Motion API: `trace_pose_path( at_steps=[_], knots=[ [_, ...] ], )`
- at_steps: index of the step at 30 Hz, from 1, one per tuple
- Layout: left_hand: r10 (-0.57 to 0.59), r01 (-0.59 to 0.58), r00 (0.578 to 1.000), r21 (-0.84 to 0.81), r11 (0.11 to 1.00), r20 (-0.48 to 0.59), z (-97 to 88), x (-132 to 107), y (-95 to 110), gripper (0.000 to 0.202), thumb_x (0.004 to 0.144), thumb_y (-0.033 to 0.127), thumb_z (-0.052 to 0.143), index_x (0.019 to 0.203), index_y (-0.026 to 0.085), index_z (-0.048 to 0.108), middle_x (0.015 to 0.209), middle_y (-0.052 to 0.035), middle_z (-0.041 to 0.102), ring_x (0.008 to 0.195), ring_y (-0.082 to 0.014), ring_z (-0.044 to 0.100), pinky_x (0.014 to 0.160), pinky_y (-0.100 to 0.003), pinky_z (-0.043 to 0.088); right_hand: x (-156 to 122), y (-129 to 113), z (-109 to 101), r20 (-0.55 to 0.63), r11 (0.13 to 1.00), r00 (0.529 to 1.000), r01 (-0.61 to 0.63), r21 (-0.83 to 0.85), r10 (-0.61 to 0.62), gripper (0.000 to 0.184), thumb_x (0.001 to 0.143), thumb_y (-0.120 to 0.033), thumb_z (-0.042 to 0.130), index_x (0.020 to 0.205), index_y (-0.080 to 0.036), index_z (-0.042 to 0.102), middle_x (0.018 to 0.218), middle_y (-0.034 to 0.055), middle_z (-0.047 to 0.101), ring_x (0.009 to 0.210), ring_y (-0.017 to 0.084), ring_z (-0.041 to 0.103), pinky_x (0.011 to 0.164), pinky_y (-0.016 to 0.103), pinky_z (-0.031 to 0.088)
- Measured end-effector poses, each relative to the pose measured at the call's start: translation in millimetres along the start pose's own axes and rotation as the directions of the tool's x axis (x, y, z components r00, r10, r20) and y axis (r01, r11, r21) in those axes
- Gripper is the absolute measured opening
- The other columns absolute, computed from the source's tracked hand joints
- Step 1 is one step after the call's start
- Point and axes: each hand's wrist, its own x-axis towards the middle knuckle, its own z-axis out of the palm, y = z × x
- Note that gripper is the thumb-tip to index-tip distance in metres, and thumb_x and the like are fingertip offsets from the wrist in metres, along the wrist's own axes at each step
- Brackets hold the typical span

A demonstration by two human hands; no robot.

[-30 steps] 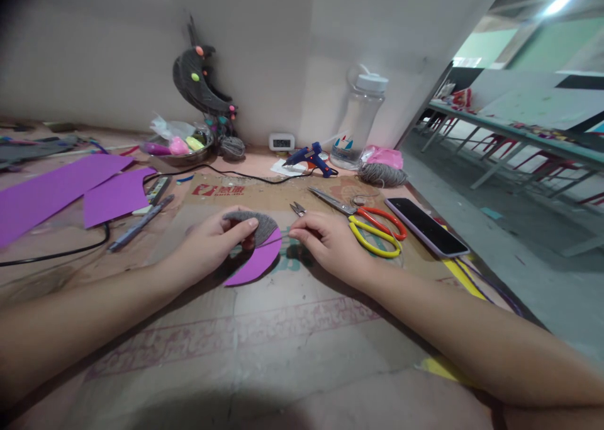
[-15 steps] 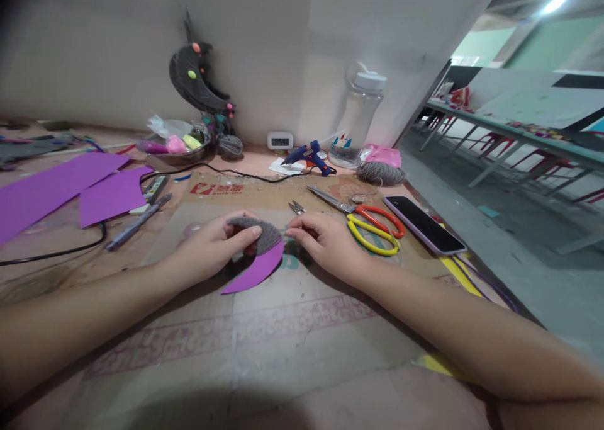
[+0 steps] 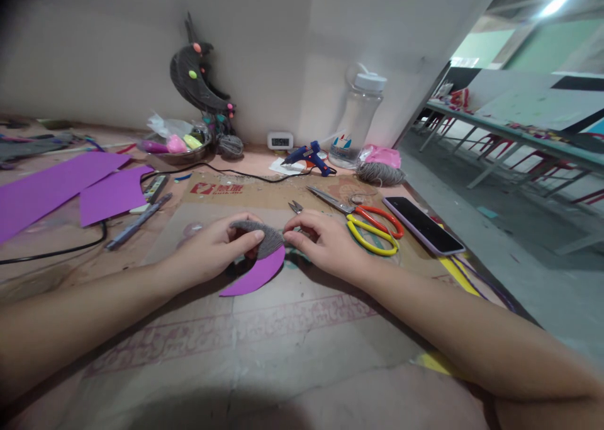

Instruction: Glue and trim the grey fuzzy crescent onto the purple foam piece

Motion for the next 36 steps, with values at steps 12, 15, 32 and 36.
trace_pose_path(
  at_steps=[12,15,32,36],
  knots=[
    [0.011,-0.011,1.0,-0.011,1.0,0.016,-1.4,1.5,-2.7,0.014,0.088,0.032,0.053,0.083,0.019,0.057,0.07,0.0039,0.052,0.066,-0.0131,0.052,0.06,-0.024,0.039,2.3,1.2,0.9,0.067,0.999,0.998,-0.017,0.049,0.014,0.016,0.086,-0.034,0.064,0.089,-0.019,0.07,0.072,-0.0018,0.051,0.067,0.011,0.05,0.063,0.024,0.04],
    [0.008,-0.008,1.0,0.0,1.0,0.008,-1.2,1.5,-2.9,0.014,0.088,0.032,0.054,0.086,0.019,0.059,0.069,0.0037,0.054,0.065,-0.0129,0.053,0.059,-0.024,0.039,3.0,-0.4,0.9,0.09,0.996,0.995,-0.057,0.071,0.051,0.016,0.086,-0.033,0.063,0.087,-0.02,0.071,0.07,-0.0013,0.055,0.069,0.012,0.053,0.065,0.026,0.041],
    [-0.034,0.045,0.997,0.144,0.989,-0.074,-2.0,3.0,-3.7,0.043,0.084,0.053,0.055,0.059,0.019,0.058,0.055,0.0008,0.053,0.051,-0.0136,0.044,0.049,-0.025,0.03,-1.2,-9.8,0.3,0.087,0.966,0.994,-0.084,0.244,0.064,0.029,0.094,-0.032,0.049,0.076,-0.018,0.066,0.072,0.0005,0.058,0.072,0.013,0.056,0.073,0.027,0.044],
    [-0.053,0.063,0.997,0.216,0.974,-0.05,-3.3,4.0,-3.5,0.046,0.085,0.056,0.051,0.062,0.018,0.057,0.059,0.0007,0.053,0.055,-0.0141,0.044,0.05,-0.025,0.03,-1.7,-10.4,1.7,0.086,0.957,0.985,-0.165,0.24,0.148,0.018,0.086,-0.034,0.062,0.087,-0.018,0.07,0.082,0.0017,0.064,0.072,0.012,0.057,0.068,0.025,0.044]
  ],
)
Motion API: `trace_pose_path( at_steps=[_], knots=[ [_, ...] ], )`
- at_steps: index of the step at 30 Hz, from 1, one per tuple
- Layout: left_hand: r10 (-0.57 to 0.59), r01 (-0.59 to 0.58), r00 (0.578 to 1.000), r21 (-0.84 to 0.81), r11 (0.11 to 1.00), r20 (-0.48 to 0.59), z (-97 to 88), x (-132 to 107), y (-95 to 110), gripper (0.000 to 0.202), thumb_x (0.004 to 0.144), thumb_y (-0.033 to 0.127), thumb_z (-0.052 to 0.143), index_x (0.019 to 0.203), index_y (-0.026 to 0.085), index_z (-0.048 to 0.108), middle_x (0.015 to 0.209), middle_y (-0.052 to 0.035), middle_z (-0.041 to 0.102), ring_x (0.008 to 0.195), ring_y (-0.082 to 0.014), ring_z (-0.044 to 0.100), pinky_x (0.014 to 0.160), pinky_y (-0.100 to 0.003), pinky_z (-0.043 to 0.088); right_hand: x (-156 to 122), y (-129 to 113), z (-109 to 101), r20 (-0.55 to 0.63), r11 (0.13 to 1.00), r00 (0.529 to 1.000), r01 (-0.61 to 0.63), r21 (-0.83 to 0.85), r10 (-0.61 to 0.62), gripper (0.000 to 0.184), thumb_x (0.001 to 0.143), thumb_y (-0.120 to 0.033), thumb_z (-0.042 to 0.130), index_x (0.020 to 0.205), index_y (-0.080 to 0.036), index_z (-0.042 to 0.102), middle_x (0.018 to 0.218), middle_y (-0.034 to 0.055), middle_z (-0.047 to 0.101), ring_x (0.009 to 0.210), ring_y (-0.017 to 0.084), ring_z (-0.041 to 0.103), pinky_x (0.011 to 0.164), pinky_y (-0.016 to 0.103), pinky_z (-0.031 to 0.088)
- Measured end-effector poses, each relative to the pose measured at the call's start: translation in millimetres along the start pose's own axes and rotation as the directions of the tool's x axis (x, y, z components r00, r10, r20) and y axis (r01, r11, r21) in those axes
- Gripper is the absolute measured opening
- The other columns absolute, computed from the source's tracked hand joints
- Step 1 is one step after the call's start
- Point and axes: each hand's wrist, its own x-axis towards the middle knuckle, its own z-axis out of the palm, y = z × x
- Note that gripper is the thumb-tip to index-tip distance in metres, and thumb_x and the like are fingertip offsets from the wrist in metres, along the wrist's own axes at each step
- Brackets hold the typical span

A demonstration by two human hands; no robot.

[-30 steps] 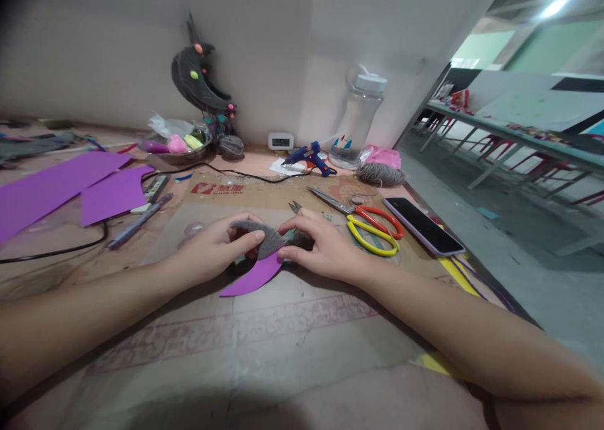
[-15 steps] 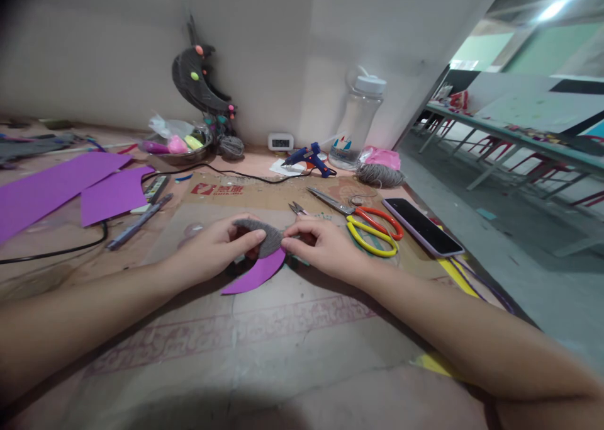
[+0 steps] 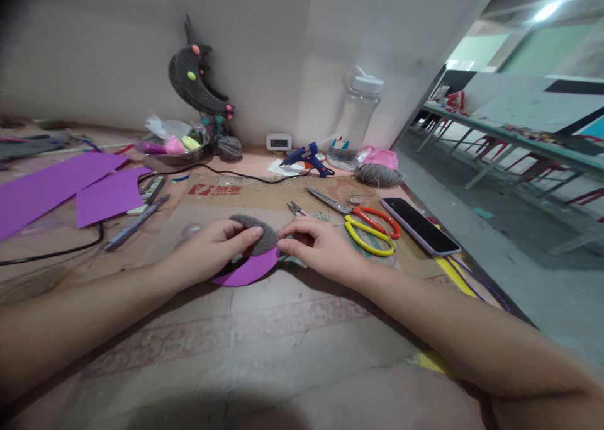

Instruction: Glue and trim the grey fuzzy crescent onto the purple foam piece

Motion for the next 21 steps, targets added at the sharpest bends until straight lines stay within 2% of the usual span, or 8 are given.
trace_pose_path(
  at_steps=[4,10,16,21],
  knots=[
    [-0.009,0.009,1.0,0.039,0.999,0.008,-1.4,-0.1,3.7,0.046,0.085,0.057,0.049,0.063,0.017,0.057,0.06,0.0012,0.053,0.056,-0.0137,0.044,0.051,-0.025,0.031,0.5,-1.4,2.1,0.008,0.999,0.999,-0.031,-0.013,0.031,0.017,0.081,-0.033,0.068,0.087,-0.017,0.071,0.076,-0.0005,0.06,0.06,0.009,0.049,0.057,0.022,0.039],
    [0.023,-0.023,1.0,0.026,0.999,0.015,-1.4,-1.3,4.5,0.045,0.086,0.055,0.05,0.062,0.018,0.057,0.059,0.0019,0.054,0.054,-0.0128,0.043,0.052,-0.025,0.031,0.6,-1.1,3.7,-0.015,1.0,1.0,-0.015,-0.004,0.015,0.015,0.084,-0.031,0.064,0.083,-0.017,0.07,0.077,0.0006,0.063,0.067,0.01,0.054,0.061,0.023,0.042],
    [0.054,-0.053,0.998,-0.005,0.999,0.025,-0.4,-0.6,-1.0,0.043,0.087,0.053,0.052,0.068,0.018,0.064,0.066,-0.0008,0.064,0.059,-0.0148,0.051,0.055,-0.025,0.036,-1.1,-1.7,4.9,-0.003,0.994,0.997,-0.073,0.08,0.073,0.018,0.083,-0.033,0.063,0.082,-0.016,0.07,0.075,0.0003,0.061,0.061,0.01,0.052,0.057,0.023,0.041],
    [0.053,-0.046,0.996,-0.108,0.993,0.064,0.3,-2.8,-1.8,0.031,0.085,0.049,0.06,0.085,0.02,0.071,0.081,-0.0021,0.072,0.072,-0.0186,0.062,0.062,-0.026,0.044,-0.5,-4.1,5.3,-0.006,0.986,0.993,-0.118,0.116,0.119,0.018,0.082,-0.033,0.061,0.083,-0.017,0.069,0.077,0.0016,0.064,0.062,0.011,0.054,0.057,0.024,0.043]
  ],
)
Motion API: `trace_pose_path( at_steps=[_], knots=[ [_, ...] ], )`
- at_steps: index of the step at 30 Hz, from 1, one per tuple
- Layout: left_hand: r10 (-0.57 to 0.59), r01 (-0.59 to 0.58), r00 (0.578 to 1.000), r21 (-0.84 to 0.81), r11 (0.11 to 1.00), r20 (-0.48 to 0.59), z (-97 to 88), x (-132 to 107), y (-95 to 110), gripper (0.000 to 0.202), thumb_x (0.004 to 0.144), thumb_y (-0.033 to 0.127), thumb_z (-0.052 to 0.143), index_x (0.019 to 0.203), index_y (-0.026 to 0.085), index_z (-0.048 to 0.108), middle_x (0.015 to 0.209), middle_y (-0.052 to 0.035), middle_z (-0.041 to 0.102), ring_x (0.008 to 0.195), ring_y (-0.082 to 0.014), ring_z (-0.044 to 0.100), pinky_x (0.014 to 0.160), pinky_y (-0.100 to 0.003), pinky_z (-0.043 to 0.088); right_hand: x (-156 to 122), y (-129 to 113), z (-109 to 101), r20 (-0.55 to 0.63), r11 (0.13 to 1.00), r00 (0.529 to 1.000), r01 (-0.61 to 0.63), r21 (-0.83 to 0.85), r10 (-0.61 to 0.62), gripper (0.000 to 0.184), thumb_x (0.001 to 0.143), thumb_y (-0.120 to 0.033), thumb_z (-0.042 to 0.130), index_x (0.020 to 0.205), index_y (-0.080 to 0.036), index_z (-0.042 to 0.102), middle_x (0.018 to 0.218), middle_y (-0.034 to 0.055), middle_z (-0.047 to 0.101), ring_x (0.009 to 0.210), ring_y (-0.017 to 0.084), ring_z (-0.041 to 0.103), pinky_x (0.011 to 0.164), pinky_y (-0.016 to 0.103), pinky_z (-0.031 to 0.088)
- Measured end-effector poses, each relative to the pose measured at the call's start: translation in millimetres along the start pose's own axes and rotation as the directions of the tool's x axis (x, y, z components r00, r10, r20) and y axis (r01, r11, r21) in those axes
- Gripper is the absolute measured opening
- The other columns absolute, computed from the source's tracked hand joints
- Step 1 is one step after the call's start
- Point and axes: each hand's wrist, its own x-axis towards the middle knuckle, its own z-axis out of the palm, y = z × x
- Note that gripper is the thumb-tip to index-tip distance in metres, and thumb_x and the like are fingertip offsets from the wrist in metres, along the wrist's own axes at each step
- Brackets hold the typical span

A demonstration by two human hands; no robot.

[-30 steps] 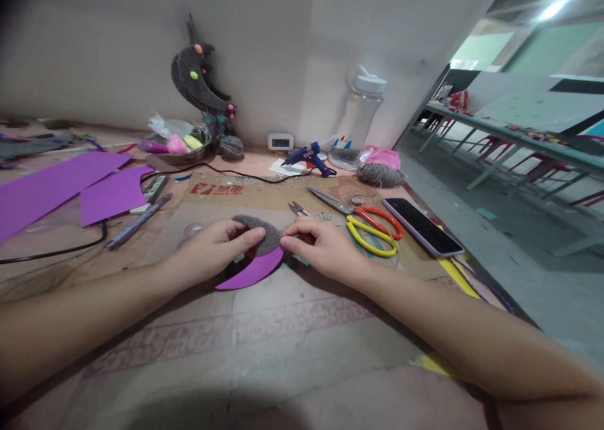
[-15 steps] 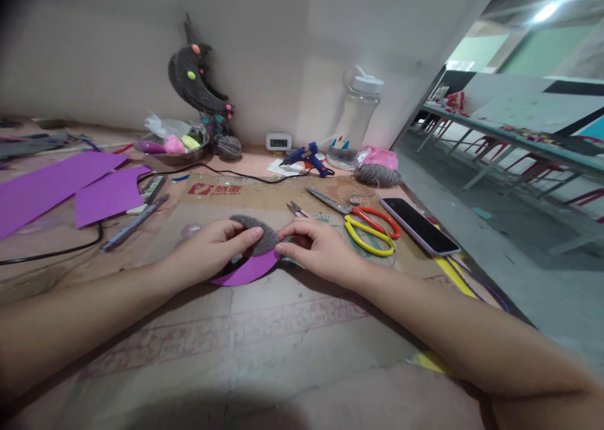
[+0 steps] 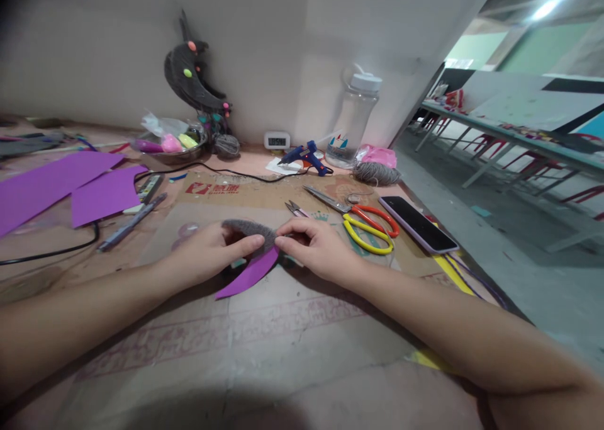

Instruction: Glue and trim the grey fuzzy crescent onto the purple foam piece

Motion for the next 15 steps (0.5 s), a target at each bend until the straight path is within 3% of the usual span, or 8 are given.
trace_pose_path(
  at_steps=[7,11,15],
  knots=[
    [-0.054,0.054,0.999,-0.047,0.997,0.005,0.1,-0.5,-0.3,0.03,0.084,0.048,0.06,0.088,0.021,0.072,0.085,-0.0024,0.075,0.077,-0.019,0.066,0.068,-0.027,0.049,-1.1,-0.3,-0.2,-0.005,0.991,0.995,0.1,-0.088,-0.101,0.016,0.085,-0.03,0.059,0.084,-0.017,0.069,0.078,0.002,0.067,0.07,0.013,0.058,0.066,0.025,0.045],
    [-0.056,0.056,0.998,-0.004,0.998,0.009,0.1,-1.2,3.1,0.03,0.082,0.049,0.061,0.089,0.022,0.073,0.086,-0.0034,0.075,0.078,-0.0211,0.067,0.066,-0.028,0.05,-2.5,-0.4,0.8,-0.014,0.994,0.998,0.067,-0.088,-0.068,0.017,0.086,-0.032,0.058,0.085,-0.018,0.068,0.075,0.0009,0.065,0.065,0.012,0.055,0.061,0.024,0.042],
    [0.014,-0.017,1.0,0.119,0.993,0.021,1.0,-2.9,10.4,0.03,0.079,0.045,0.065,0.098,0.023,0.073,0.096,-0.003,0.076,0.088,-0.0239,0.067,0.075,-0.03,0.051,-2.6,-0.3,1.5,-0.053,0.996,0.998,0.013,-0.084,-0.017,0.018,0.085,-0.034,0.058,0.084,-0.018,0.067,0.074,0.0007,0.063,0.066,0.013,0.054,0.062,0.025,0.042]
  ],
)
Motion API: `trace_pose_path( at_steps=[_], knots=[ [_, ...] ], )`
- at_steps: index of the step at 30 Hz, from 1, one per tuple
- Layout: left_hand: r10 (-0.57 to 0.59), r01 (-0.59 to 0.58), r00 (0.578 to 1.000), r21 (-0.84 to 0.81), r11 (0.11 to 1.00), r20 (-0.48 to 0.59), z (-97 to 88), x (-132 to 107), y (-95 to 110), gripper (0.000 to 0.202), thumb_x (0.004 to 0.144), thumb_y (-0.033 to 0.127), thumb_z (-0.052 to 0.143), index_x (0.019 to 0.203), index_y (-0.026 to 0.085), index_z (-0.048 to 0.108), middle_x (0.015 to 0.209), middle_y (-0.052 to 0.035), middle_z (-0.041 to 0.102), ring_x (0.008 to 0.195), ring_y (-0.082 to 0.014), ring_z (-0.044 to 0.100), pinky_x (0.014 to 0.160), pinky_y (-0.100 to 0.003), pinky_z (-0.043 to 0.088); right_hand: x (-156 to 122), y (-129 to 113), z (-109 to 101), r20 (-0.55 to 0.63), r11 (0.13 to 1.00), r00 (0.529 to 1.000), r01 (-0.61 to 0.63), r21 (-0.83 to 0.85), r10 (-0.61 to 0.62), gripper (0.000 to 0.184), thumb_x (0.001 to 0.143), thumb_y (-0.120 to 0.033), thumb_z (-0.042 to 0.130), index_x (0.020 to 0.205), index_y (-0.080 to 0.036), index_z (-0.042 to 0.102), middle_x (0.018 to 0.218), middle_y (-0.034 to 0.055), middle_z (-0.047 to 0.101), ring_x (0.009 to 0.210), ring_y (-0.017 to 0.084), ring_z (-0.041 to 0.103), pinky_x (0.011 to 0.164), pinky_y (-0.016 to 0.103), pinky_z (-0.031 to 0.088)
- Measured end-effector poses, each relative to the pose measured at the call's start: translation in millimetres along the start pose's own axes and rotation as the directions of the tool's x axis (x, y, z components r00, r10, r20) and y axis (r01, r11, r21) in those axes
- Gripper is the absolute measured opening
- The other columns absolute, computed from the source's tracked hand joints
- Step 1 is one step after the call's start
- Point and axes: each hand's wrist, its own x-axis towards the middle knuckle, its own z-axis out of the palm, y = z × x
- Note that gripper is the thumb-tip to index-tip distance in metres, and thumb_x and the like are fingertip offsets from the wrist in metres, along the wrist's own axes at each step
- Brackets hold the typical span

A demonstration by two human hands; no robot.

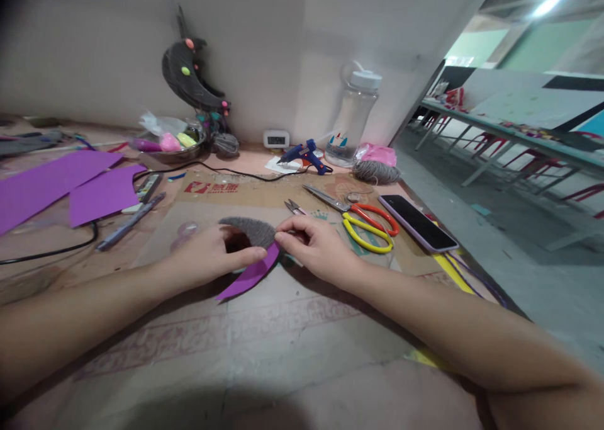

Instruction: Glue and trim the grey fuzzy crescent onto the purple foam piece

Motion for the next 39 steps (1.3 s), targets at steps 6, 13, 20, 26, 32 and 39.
trace_pose_path(
  at_steps=[6,13,20,26,32,39],
  knots=[
    [-0.005,0.009,0.999,0.12,0.993,-0.034,-0.1,0.8,-2.2,0.029,0.081,0.046,0.06,0.081,0.018,0.071,0.079,-0.0025,0.073,0.073,-0.0212,0.065,0.062,-0.029,0.046,-0.1,-1.9,0.9,0.015,1.0,1.0,0.006,-0.029,-0.005,0.019,0.084,-0.035,0.057,0.08,-0.018,0.065,0.071,0.0007,0.06,0.066,0.013,0.052,0.06,0.025,0.041],
    [0.037,-0.037,0.999,-0.053,0.998,0.0,-0.5,3.0,-5.2,0.029,0.082,0.046,0.06,0.089,0.019,0.071,0.09,-0.0029,0.074,0.081,-0.0212,0.065,0.071,-0.029,0.048,-0.6,-5.2,-1.1,0.019,0.998,0.999,-0.027,0.049,0.026,0.019,0.083,-0.035,0.058,0.079,-0.017,0.063,0.068,-0.0007,0.058,0.06,0.011,0.048,0.056,0.024,0.038],
    [0.015,-0.016,1.0,-0.167,0.986,-0.009,-1.1,2.6,-7.3,0.039,0.091,0.05,0.047,0.075,0.018,0.062,0.071,-0.0007,0.061,0.068,-0.015,0.056,0.064,-0.026,0.044,4.8,-1.1,-1.7,-0.001,0.956,0.993,-0.111,0.273,0.116,0.023,0.082,-0.041,0.061,0.078,-0.018,0.061,0.061,-0.0051,0.049,0.053,0.008,0.041,0.052,0.023,0.033],
    [-0.1,0.042,0.988,-0.422,0.906,-0.116,-0.2,7.8,-8.5,0.029,0.091,0.044,0.051,0.085,0.017,0.06,0.071,0.0019,0.059,0.063,-0.0106,0.053,0.063,-0.023,0.043,5.9,-1.4,-2.0,-0.013,0.933,0.992,-0.115,0.342,0.127,0.02,0.08,-0.037,0.063,0.079,-0.017,0.062,0.059,-0.006,0.048,0.053,0.007,0.04,0.052,0.022,0.032],
    [-0.193,0.112,0.969,-0.421,0.9,-0.154,-0.8,6.4,-9.4,0.028,0.082,0.042,0.066,0.074,0.018,0.055,0.067,0.0026,0.058,0.06,-0.01,0.052,0.058,-0.023,0.039,6.0,-0.3,-1.4,-0.007,0.929,0.99,-0.127,0.346,0.138,0.023,0.08,-0.04,0.064,0.081,-0.017,0.063,0.062,-0.0048,0.05,0.054,0.008,0.042,0.051,0.023,0.034],
    [-0.12,0.077,0.986,-0.322,0.944,-0.117,-1.1,6.4,-8.5,0.027,0.086,0.042,0.059,0.072,0.018,0.057,0.066,0.0017,0.057,0.062,-0.0119,0.051,0.061,-0.024,0.04,6.5,2.9,-1.1,0.002,0.943,0.993,-0.11,0.313,0.115,0.024,0.081,-0.041,0.063,0.08,-0.017,0.062,0.063,-0.0044,0.05,0.054,0.008,0.042,0.051,0.022,0.034]
  ],
)
